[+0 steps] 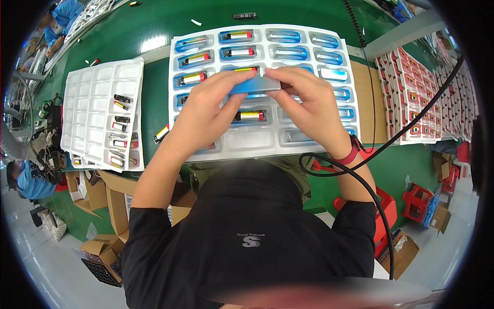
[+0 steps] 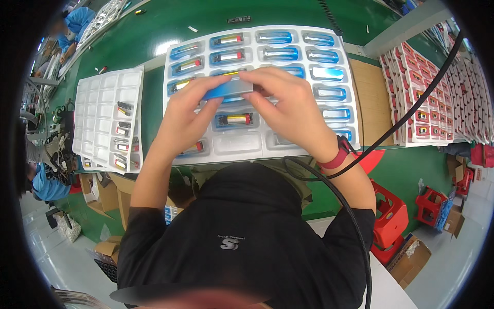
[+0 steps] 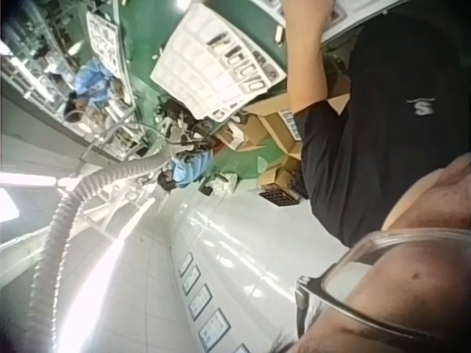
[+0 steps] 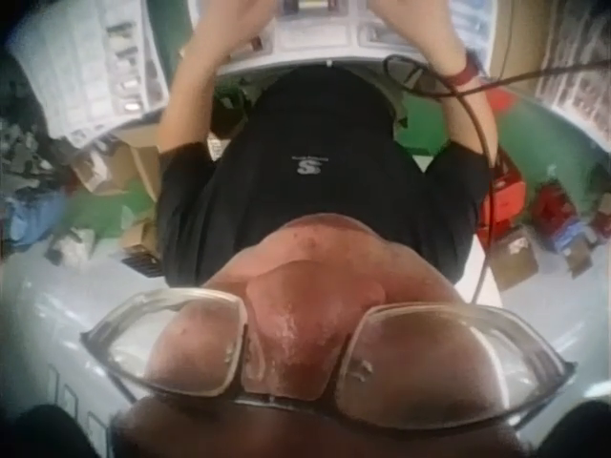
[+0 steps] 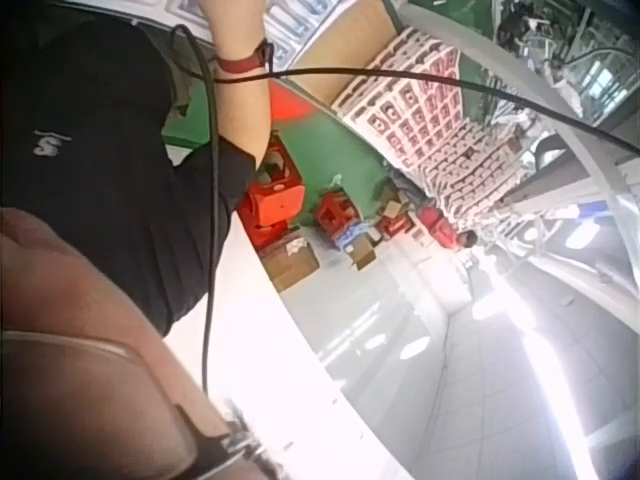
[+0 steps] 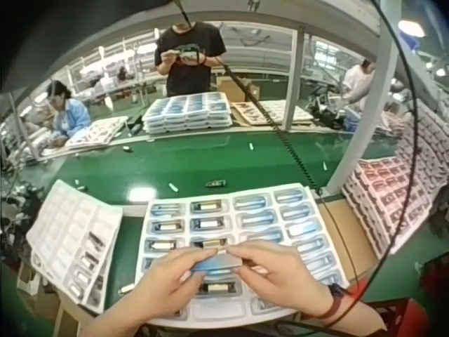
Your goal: The person assembles small electronic components into plastic housings by hand.
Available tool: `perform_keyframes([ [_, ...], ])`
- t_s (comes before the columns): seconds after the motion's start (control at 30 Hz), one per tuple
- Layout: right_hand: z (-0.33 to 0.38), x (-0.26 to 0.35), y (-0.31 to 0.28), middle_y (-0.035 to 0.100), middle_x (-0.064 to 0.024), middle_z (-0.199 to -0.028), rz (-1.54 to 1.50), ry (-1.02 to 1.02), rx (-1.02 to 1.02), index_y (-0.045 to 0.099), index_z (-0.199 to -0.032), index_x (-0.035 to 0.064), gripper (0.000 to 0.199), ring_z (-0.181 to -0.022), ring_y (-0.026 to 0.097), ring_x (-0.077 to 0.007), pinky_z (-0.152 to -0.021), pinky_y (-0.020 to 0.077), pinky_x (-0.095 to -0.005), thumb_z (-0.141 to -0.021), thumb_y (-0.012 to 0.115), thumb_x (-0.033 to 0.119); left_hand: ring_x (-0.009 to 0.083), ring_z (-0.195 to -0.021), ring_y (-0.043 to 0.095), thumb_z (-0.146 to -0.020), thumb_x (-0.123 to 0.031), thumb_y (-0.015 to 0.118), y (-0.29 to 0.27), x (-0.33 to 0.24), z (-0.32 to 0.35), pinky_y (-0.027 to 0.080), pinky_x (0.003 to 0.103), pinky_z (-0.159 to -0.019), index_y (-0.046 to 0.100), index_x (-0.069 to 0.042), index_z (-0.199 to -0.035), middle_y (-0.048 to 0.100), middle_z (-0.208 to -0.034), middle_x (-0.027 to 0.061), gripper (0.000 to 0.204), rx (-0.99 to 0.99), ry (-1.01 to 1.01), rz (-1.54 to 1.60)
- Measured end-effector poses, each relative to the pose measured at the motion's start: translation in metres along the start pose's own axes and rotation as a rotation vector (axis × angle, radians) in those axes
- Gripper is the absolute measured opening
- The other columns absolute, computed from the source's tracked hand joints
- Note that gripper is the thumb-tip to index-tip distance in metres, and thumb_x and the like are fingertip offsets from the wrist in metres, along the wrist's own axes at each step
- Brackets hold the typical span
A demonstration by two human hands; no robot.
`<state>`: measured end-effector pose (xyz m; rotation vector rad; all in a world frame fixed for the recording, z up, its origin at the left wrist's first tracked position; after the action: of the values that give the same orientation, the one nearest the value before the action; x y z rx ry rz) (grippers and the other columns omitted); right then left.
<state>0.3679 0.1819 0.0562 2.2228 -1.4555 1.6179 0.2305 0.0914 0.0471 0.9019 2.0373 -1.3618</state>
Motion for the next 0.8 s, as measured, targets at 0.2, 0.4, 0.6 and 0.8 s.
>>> perform_keyframes([
  [0.2,0.016,0.026,0.004,0.069,-0.0159,-0.105,0.256,-0.251,-0.092,0.067,-0.117,0.0,0.033,-0.087,0.07,-0.0311,-0.076,0.0578,-0.0361,-0.084,0.068,-0.006,0.0343,-0.102,0.069,-0.088,0.005,0.065,-0.002,-0.014,0.006,0.055,0.038,-0.088,0.066,-0.002,-0.127,0.071,-0.115,0.0173,0.04,-0.064,0.091,-0.045],
  [0.4,0.023,0.009,0.01,0.064,-0.0118,-0.088,-0.036,0.027,0.153,0.067,-0.108,-0.0003,0.027,-0.072,0.066,-0.0218,-0.066,0.0536,-0.0326,-0.082,0.07,-0.001,0.0343,-0.099,0.07,-0.089,0.003,0.066,0.01,-0.016,0.026,0.055,0.04,-0.086,0.067,-0.001,-0.126,0.071,-0.114,0.0176,0.037,0.136,0.003,0.092],
  [0.6,0.014,-0.004,0.035,0.068,-0.0099,-0.09,-0.108,0.21,0.827,0.07,-0.109,0.0006,0.027,-0.075,0.067,-0.0212,-0.07,0.0537,-0.031,-0.084,0.077,0.008,0.0362,-0.103,0.068,-0.087,0.001,0.066,0.031,0.004,0.054,0.053,0.04,-0.092,0.069,-0.001,-0.121,0.071,-0.114,0.0188,0.034,0.19,-0.247,0.177],
  [0.8,-0.159,-0.144,-0.014,0.074,-0.0132,-0.092,0.386,0.089,0.394,0.074,-0.108,-0.0004,0.03,-0.086,0.07,-0.0225,-0.077,0.0549,-0.0335,-0.094,0.07,0.026,0.0297,-0.099,0.056,-0.082,-0.006,0.076,0.039,-0.017,0.054,0.041,0.041,-0.089,0.076,-0.007,-0.11,0.063,-0.102,0.0089,0.027,0.18,-0.03,-0.138],
])
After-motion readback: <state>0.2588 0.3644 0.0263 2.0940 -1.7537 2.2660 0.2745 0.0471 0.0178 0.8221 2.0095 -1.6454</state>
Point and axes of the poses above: each hand's wrist, its own z-axis away from the middle knuckle, its own y-axis out of the palm, x = y × z, the point moved 9 cm from there along -z, towards the middle knuckle
